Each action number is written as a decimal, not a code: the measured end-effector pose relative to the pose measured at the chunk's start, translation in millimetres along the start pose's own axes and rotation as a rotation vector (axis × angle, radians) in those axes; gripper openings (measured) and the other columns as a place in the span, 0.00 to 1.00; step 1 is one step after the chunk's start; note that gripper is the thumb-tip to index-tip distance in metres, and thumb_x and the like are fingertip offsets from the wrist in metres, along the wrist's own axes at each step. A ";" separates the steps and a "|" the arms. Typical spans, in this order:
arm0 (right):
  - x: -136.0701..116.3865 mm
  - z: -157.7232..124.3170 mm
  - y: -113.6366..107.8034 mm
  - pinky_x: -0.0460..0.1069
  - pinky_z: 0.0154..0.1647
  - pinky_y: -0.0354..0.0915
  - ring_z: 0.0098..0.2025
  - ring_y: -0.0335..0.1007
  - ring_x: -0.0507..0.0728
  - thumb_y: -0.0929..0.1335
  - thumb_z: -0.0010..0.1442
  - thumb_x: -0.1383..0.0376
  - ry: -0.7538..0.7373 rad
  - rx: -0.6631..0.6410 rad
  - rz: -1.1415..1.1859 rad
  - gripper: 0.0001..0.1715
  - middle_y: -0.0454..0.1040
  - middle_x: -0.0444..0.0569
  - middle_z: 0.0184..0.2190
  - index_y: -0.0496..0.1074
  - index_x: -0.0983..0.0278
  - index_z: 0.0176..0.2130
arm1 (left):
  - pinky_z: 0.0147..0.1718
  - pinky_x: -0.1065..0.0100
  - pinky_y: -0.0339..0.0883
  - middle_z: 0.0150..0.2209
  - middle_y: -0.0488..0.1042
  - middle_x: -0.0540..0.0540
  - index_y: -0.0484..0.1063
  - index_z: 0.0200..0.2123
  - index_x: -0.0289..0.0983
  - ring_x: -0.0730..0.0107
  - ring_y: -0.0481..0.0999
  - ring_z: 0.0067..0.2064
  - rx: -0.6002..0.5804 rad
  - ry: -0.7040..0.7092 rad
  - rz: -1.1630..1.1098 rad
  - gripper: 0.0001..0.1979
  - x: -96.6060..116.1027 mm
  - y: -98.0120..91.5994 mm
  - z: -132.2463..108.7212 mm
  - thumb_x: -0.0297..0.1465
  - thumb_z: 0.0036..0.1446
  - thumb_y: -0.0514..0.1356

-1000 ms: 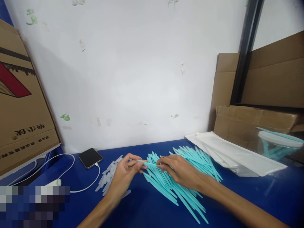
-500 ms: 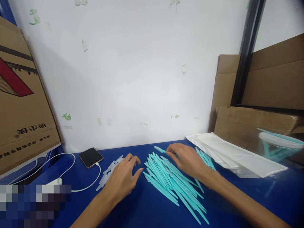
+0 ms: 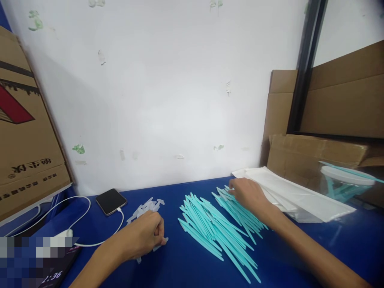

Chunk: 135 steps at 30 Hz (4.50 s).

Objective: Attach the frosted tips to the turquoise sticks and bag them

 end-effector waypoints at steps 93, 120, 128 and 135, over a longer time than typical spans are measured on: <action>-51.1 -30.3 -4.0 0.48 0.30 0.60 0.31 0.74 0.57 0.66 0.63 0.49 -0.506 -0.226 0.327 0.19 0.80 0.46 0.29 0.80 0.58 0.34 | 0.45 0.54 0.69 0.42 0.79 0.36 0.78 0.41 0.36 0.48 0.77 0.47 0.431 -0.025 0.649 0.20 -6.6 17.3 24.9 0.14 0.55 0.50; -97.1 -53.9 -22.7 0.49 0.32 0.60 0.33 0.74 0.55 0.60 0.72 0.59 -0.783 0.193 0.108 0.14 0.77 0.46 0.37 0.71 0.61 0.45 | 0.47 0.54 0.65 0.42 0.74 0.46 0.70 0.49 0.41 0.60 0.72 0.44 0.587 0.476 0.226 0.12 36.0 17.5 10.6 0.29 0.71 0.48; -103.1 -57.9 -12.9 0.47 0.26 0.52 0.29 0.70 0.52 0.61 0.72 0.59 -0.829 0.194 0.100 0.14 0.75 0.45 0.34 0.72 0.61 0.44 | 0.43 0.58 0.65 0.42 0.74 0.47 0.69 0.52 0.42 0.63 0.71 0.42 0.585 0.572 0.148 0.13 47.8 23.1 2.4 0.28 0.70 0.49; -106.6 -64.9 -16.3 0.46 0.28 0.56 0.31 0.71 0.51 0.61 0.72 0.60 -0.873 0.242 0.225 0.15 0.77 0.46 0.34 0.73 0.61 0.49 | 0.39 0.61 0.66 0.41 0.75 0.46 0.67 0.56 0.42 0.64 0.72 0.40 0.692 0.669 0.150 0.15 52.4 17.4 -4.8 0.27 0.70 0.50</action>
Point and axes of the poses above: each hand's wrist, its own z-axis towards the middle knuckle, its own y-axis out of the palm, x = y × z, the point moved 7 cm from there along z, towards the middle knuckle
